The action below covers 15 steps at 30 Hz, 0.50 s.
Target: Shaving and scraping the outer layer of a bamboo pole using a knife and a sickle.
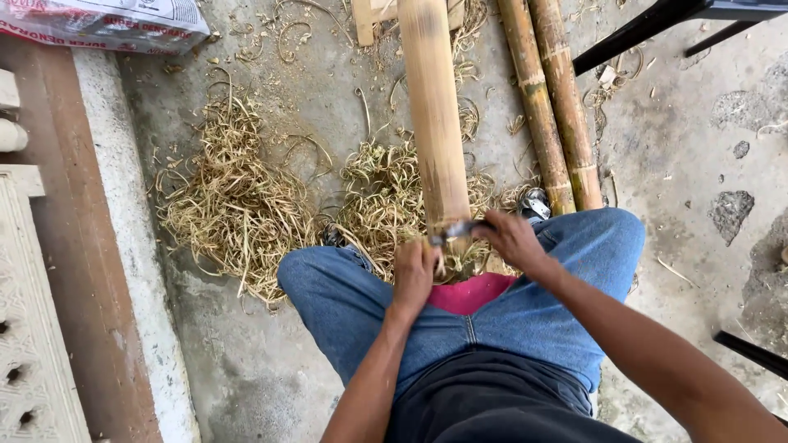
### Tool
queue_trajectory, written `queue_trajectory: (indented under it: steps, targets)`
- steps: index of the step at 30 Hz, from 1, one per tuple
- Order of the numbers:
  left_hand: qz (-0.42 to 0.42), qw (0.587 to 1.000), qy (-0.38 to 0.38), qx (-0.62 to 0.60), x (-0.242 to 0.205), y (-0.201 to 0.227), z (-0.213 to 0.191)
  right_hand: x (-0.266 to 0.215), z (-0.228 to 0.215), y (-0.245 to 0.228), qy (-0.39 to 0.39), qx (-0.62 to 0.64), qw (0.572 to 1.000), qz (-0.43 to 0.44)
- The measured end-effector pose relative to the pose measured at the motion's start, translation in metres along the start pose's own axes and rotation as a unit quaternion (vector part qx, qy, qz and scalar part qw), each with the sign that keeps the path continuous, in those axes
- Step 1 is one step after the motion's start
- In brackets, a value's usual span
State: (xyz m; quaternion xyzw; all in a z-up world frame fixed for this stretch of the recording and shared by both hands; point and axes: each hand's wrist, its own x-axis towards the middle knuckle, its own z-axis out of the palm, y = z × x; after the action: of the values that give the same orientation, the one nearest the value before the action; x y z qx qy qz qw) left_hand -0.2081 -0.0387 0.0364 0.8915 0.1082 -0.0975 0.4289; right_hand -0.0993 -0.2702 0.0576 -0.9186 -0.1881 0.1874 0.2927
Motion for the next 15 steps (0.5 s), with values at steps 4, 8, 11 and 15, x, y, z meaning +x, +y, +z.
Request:
queue_trajectory:
  steps: [4,8,11,15]
  targets:
    - [0.084,0.996,0.026,0.03,-0.015,0.016,-0.019,-0.025,0.018,0.027,-0.084,0.062,0.994,0.007]
    - [0.095,0.991,0.032,0.092,0.026,0.032,-0.028,0.016,-0.002,0.014,-0.079,0.052,0.995,0.017]
    - [0.094,0.99,0.048,0.098,0.022,0.031,-0.016,0.005,-0.004,0.011,0.032,0.05,0.998,-0.02]
    - [0.062,0.988,-0.001,0.139,-0.018,0.039,-0.024,-0.03,0.012,0.019,-0.025,0.077,0.997,0.0]
